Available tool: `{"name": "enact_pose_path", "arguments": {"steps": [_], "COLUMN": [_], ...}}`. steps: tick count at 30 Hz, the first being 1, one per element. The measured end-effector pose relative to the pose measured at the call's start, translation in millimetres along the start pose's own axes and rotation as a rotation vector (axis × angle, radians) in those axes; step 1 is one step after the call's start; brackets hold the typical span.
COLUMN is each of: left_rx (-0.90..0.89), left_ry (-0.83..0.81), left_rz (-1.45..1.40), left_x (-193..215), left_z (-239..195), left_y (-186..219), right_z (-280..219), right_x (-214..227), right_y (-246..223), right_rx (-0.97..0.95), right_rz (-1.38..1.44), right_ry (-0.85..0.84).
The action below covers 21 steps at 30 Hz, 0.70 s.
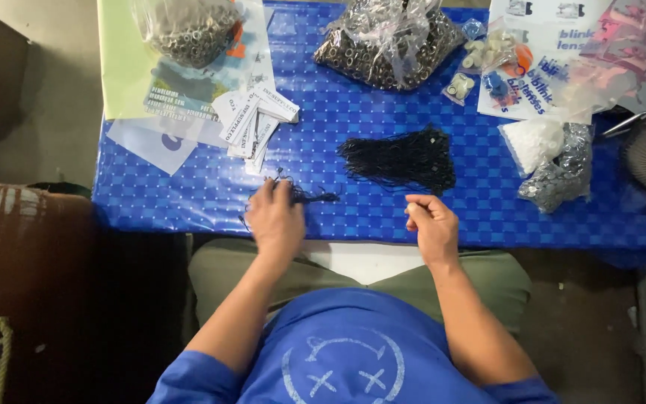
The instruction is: Sorting and untangling small black elastic loops on a table
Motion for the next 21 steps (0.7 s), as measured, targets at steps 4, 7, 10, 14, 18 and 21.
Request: {"name": "enact_pose_path", "arguments": {"steps": [4,7,10,14,18,21], "left_rx": [-0.252,-0.319,-0.296,-0.017,-0.136,-0.269], "left_ry": [-0.021,-0.116,-0.121,-0.255,-0.009,-0.156], "left_rz": [-0.035,-0.008,-0.035,-0.224,-0.122,-0.698], "left_x": [-28.8,-80.4,-124.7,-137.5,-57.5,3.9], "left_z": [-12.8,-23.8,-25.8,-19.7,-13.4,-11.2], "left_y": [51.8,51.1,27.2,-15.9,1.1,78.4], "right_z": [-22.2,-35.8,-33.9,-17.6,-24.9,-39.2], "right_x": [-14.1,-7.8,12.8,37.0,6.3,-30.0], "right_y": [-75.8,-118.2,-136.5,-114.9,-114.8,-123.0], "right_rx": [0.209,0.389,0.501,0.373,0.224,0.369], "right_rz": [-0.070,0.160,0.295,0.332,0.008,-0.135], "right_ry": [-0.142,-0.197,-0.151,0.039,-0.144,-0.338]}}
Point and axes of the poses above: each hand's wrist, its own z-axis towards the middle knuckle, its own x-axis out of the back of the hand, y = z × x, the point moved 9 cm from there along z, towards the middle knuckle, and after that the axes turned 1 degree about z, right-handed, at the moved point
